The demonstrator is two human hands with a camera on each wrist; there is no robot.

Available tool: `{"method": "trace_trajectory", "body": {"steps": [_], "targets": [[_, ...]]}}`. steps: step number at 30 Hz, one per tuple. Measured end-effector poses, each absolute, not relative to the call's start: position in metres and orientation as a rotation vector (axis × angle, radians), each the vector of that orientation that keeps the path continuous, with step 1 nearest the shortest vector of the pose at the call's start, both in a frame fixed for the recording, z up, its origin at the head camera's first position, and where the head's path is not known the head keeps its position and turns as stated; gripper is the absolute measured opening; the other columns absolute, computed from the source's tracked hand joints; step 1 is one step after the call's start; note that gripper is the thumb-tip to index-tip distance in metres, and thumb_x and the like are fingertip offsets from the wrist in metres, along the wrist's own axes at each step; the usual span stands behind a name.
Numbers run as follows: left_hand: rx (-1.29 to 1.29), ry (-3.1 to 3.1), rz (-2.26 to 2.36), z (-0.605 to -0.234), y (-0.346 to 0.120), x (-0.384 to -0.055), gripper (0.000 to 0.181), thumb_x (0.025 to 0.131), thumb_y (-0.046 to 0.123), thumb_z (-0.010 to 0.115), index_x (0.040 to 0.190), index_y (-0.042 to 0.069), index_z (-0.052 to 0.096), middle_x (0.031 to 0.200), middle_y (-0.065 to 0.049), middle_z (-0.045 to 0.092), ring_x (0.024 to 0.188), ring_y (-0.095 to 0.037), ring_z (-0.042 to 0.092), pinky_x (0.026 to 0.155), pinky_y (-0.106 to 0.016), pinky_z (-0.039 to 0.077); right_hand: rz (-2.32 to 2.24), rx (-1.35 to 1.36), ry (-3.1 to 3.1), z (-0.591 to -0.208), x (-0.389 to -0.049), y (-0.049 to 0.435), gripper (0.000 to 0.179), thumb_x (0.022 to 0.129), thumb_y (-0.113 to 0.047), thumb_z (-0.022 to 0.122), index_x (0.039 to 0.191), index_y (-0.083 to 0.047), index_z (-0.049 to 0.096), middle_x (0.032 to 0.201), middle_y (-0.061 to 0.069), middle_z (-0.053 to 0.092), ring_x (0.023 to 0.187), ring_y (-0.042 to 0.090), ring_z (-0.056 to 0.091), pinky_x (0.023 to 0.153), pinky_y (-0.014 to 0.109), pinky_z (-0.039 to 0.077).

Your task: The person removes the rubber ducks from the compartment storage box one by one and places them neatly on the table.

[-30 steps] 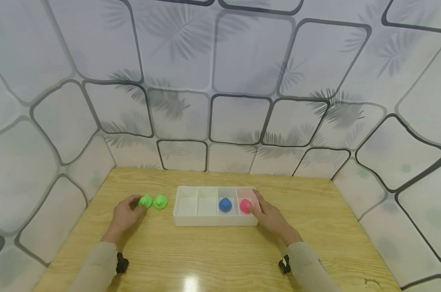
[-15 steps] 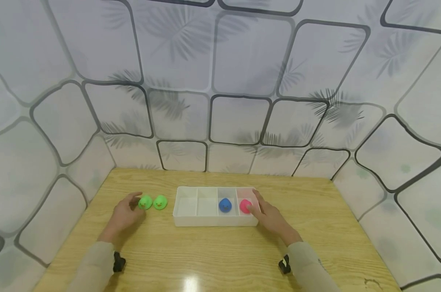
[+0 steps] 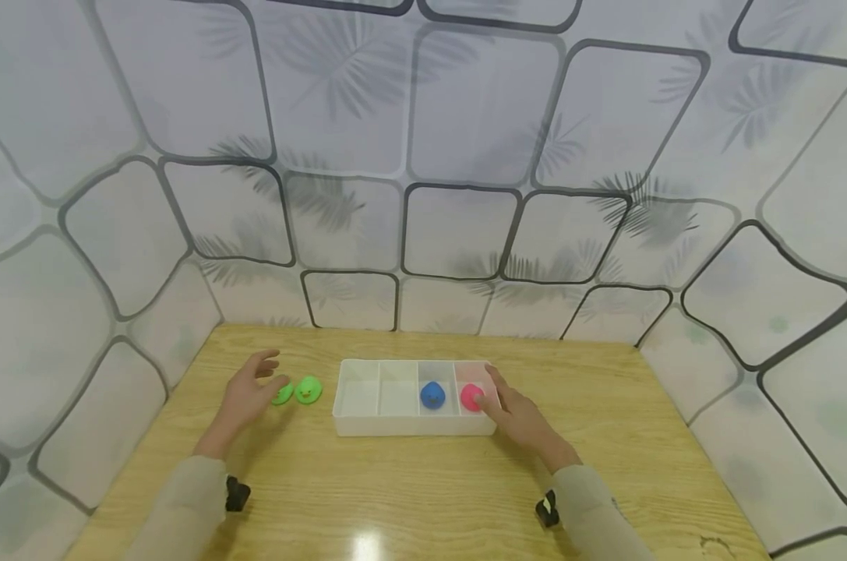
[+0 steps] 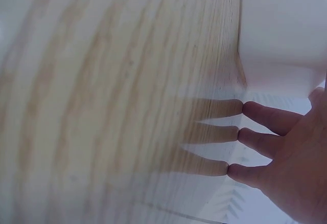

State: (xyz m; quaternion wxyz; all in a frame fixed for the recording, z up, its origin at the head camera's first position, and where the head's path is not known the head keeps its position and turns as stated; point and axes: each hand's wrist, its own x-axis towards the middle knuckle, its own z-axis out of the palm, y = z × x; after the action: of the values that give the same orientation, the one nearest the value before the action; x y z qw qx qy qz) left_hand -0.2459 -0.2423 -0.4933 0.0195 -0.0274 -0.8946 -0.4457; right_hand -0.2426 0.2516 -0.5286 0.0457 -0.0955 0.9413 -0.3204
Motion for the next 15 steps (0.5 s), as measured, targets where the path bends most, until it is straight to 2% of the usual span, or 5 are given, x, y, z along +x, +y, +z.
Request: {"method": "trace_trajectory", "body": {"steps": [15], "targets": [[-0.242, -2.733, -1.336, -0.475, -0.201, -0.254, 0.058, 0.103, 0.018, 0.064, 0.155, 0.002, 0.043, 0.148, -0.031, 0.056, 0.137, -0.049, 0.053, 0.107, -0.064, 0.049, -0.991, -0.315, 2.874, -0.525, -0.240, 0.251, 0.079, 0.108, -0.056, 0.049, 0.171, -0.023, 0.015, 0.167, 0.024, 0.038, 0.150, 0.049, 0.042, 0.124, 0.064, 0.033]]}}
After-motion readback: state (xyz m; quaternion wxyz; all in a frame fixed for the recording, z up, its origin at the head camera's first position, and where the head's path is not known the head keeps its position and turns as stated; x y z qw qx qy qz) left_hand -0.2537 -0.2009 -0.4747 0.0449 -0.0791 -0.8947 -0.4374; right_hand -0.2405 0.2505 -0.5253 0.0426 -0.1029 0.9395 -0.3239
